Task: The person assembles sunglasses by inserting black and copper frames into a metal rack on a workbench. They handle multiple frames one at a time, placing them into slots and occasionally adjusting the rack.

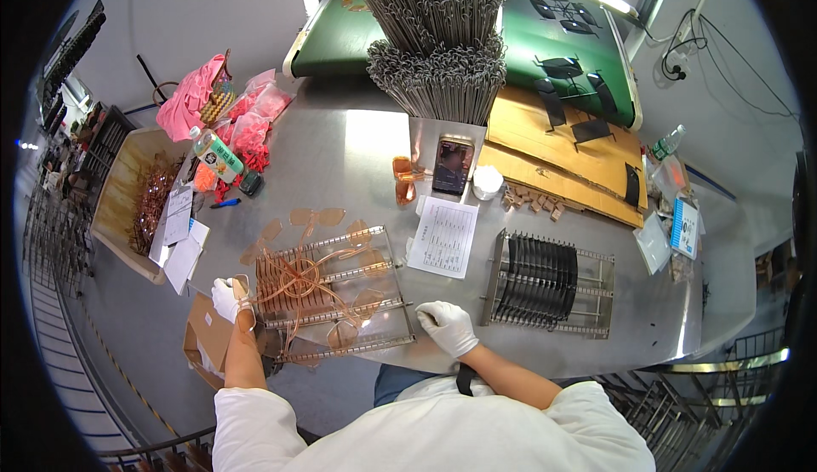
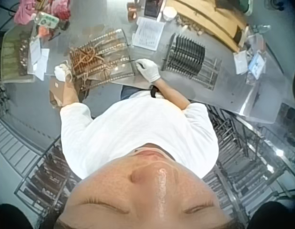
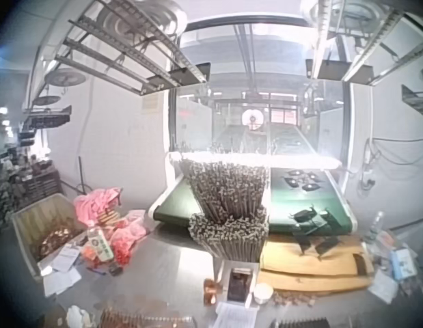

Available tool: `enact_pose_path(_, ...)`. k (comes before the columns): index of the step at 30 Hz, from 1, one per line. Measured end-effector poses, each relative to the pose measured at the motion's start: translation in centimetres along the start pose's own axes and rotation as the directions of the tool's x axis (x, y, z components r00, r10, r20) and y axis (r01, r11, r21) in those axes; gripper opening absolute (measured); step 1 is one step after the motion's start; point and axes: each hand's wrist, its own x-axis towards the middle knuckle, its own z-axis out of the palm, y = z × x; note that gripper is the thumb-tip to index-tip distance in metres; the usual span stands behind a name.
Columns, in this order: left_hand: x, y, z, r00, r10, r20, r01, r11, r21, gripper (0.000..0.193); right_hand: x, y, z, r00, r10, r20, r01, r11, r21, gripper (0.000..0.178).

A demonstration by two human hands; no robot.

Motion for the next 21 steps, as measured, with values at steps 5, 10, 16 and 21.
enact_pose_path(5,-0.04,0.07,-0.09,1.0,-0.005,0.002,0.005,1.0,0.001,0.027,0.01,-0.03,-0.02,1.0,-0.005,0.0,0.005,1.0,-0.01,0.013)
enact_pose_path(10,-0.13,0.22,-0.2,1.0,-0.004,-0.003,0.004,1.0,-0.004,0.027,0.13,-0.2,-0.19,1.0,0.002,0.005,-0.002,1.0,-0.002,0.012)
enact_pose_path(16,-0.13,0.13,-0.18,1.0,0.009,-0.02,-0.009,1.0,-0.009,0.026,0.05,-0.14,-0.1,1.0,0.006,0.007,-0.006,1.0,-0.014,0.012)
enact_pose_path(21,-0.21,0.19,-0.4,1.0,0.013,-0.013,-0.013,1.0,-0.013,0.026,0.02,-0.07,-0.09,1.0,0.002,0.009,-0.002,1.0,-0.003,0.012)
